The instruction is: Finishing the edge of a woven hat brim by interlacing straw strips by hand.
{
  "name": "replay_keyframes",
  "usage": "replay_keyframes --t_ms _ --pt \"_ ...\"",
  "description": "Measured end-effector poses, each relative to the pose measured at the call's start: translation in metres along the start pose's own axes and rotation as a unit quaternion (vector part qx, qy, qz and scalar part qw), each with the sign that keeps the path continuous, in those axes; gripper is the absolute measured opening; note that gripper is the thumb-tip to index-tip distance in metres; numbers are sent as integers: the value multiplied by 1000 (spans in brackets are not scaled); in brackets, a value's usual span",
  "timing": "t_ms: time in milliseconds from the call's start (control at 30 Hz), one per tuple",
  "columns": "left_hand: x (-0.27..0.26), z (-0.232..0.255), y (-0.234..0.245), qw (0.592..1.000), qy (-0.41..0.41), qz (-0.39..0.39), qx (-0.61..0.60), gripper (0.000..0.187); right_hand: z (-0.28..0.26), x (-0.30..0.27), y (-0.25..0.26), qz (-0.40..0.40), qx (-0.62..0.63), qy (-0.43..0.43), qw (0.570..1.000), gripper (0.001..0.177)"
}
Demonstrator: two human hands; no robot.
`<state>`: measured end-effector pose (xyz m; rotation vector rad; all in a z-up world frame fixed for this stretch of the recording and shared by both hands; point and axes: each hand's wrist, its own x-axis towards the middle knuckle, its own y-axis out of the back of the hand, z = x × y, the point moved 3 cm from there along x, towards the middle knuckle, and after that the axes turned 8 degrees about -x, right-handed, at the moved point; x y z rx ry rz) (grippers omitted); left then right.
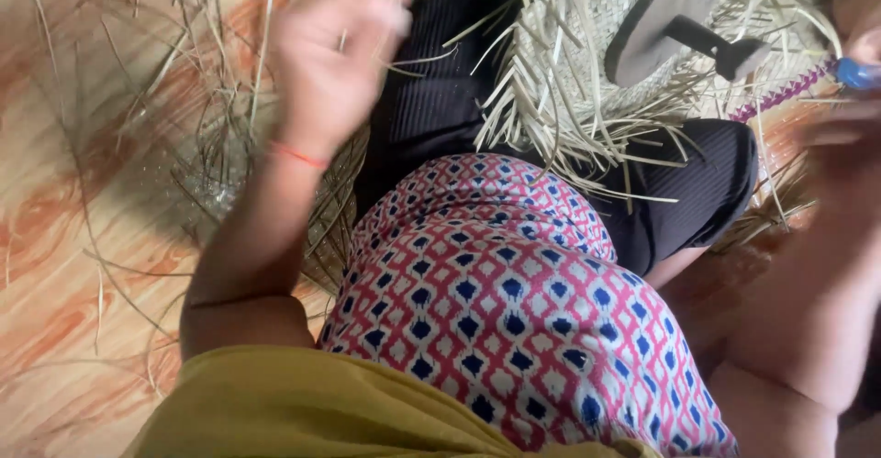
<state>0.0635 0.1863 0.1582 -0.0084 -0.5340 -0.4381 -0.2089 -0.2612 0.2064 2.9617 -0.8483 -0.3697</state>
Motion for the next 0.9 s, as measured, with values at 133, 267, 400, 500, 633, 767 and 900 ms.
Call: replay_keyframes --t_ms 133,267,400,500,633,767,900 --pt "3 42 -100 958 52 -208 -190 28 -9 -35 -168 -145 -143 8 979 21" --pt "10 39 -128 919 75 -228 -313 33 -2 -29 -206 -239 -69 16 968 15" --pt "26 47 -125 894 165 -185 -374 28 -12 -32 -217 -229 -122 35 965 16" --pt "30 50 -125 887 178 -196 -380 25 -23 -30 -213 -176 -205 137 953 13" --pt "32 57 -129 894 176 -215 -351 18 -38 -13 -189 -96 -103 223 965 24" --pt "41 70 -135 900 105 -282 -316 12 -55 -5 -180 -64 -75 187 977 16" --pt "53 66 -133 961 -66 -248 -107 19 -54 2 -175 -26 -46 198 979 11"
